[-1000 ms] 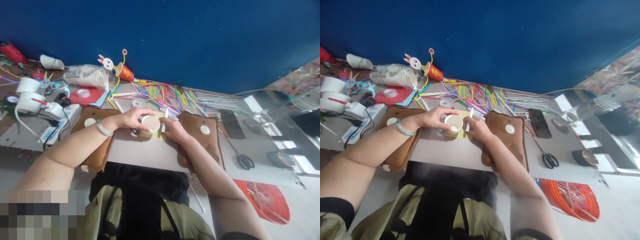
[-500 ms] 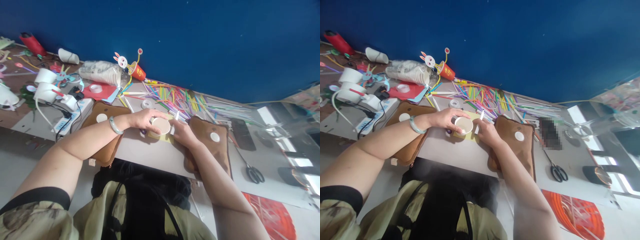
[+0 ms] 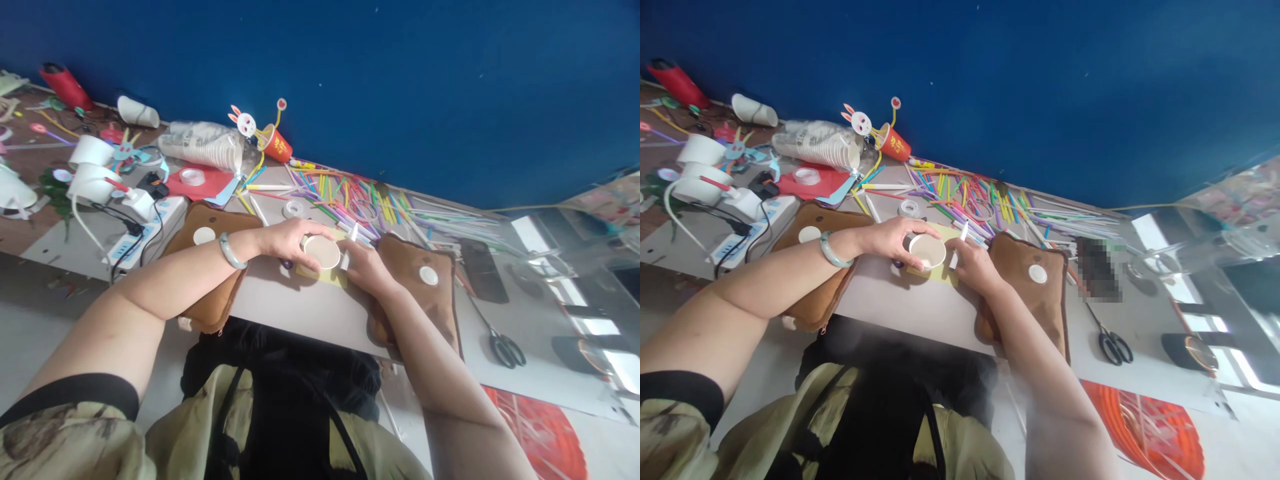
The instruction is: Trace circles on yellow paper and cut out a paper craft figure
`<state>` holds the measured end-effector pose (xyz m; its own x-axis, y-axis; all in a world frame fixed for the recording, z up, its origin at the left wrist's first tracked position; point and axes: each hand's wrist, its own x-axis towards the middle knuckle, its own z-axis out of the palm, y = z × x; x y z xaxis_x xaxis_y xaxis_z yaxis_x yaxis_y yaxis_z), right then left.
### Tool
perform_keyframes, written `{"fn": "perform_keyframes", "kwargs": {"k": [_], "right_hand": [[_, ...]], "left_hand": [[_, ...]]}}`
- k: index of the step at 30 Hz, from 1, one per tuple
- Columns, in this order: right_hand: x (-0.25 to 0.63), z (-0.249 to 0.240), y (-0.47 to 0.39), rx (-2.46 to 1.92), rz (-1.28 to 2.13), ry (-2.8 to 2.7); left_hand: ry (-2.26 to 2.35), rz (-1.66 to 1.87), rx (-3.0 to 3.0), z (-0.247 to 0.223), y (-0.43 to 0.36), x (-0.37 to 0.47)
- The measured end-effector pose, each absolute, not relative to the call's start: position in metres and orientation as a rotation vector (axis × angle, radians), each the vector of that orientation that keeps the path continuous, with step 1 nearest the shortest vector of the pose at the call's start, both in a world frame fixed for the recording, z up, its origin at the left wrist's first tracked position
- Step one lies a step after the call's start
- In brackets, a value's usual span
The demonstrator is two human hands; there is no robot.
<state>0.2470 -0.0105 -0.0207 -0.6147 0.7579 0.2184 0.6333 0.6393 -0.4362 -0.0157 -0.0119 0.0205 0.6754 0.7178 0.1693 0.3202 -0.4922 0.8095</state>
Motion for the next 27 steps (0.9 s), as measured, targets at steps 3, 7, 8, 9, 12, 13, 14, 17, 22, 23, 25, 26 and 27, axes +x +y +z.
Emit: {"fn": "perform_keyframes", "kwargs": {"k": [3,7,8,9,12,13,14,17,22,23,25,26,27], "right_hand": [[0.2474,-0.0219,-0.0098,-1.103,0.428,-2.477],[0.2482,-0.0234,-0.0087,-1.104,0.434,-2.475],[0.2483,-0.0236,-0.0085,-1.100,0.441,-2.475],[0.2484,-0.0237,-0.0084,-1.096,0.448,-2.473],[0.2485,-0.0236,-0.0083,-1.093,0.459,-2.470],[0.2484,-0.0233,-0.0084,-1.095,0.460,-2.469],[0.2484,-0.0230,-0.0085,-1.097,0.462,-2.469],[0.2478,-0.0221,-0.0089,-1.097,0.475,-2.464],[0.2473,-0.0224,-0.0087,-1.099,0.472,-2.460],[0.2474,-0.0228,-0.0085,-1.100,0.467,-2.463],[0.2479,-0.0234,-0.0079,-1.096,0.467,-2.468],[0.2482,-0.0237,-0.0077,-1.095,0.466,-2.469],[0.2485,-0.0239,-0.0075,-1.093,0.464,-2.471]], "left_hand": [[0.793,0.638,2.087,0.0202,-0.0119,-0.0160],[0.800,0.636,2.084,0.0193,-0.0117,-0.0160],[0.802,0.638,2.086,0.0191,-0.0117,-0.0159],[0.803,0.639,2.088,0.0190,-0.0117,-0.0158],[0.806,0.639,2.091,0.0192,-0.0119,-0.0155],[0.808,0.639,2.090,0.0195,-0.0120,-0.0154],[0.811,0.639,2.086,0.0198,-0.0122,-0.0152],[0.816,0.637,2.074,0.0210,-0.0129,-0.0147],[0.801,0.638,2.069,0.0222,-0.0140,-0.0141],[0.799,0.640,2.064,0.0223,-0.0141,-0.0140],[0.799,0.642,2.050,0.0223,-0.0142,-0.0138],[0.799,0.640,2.043,0.0222,-0.0142,-0.0138],[0.799,0.636,2.036,0.0220,-0.0140,-0.0137]]}}
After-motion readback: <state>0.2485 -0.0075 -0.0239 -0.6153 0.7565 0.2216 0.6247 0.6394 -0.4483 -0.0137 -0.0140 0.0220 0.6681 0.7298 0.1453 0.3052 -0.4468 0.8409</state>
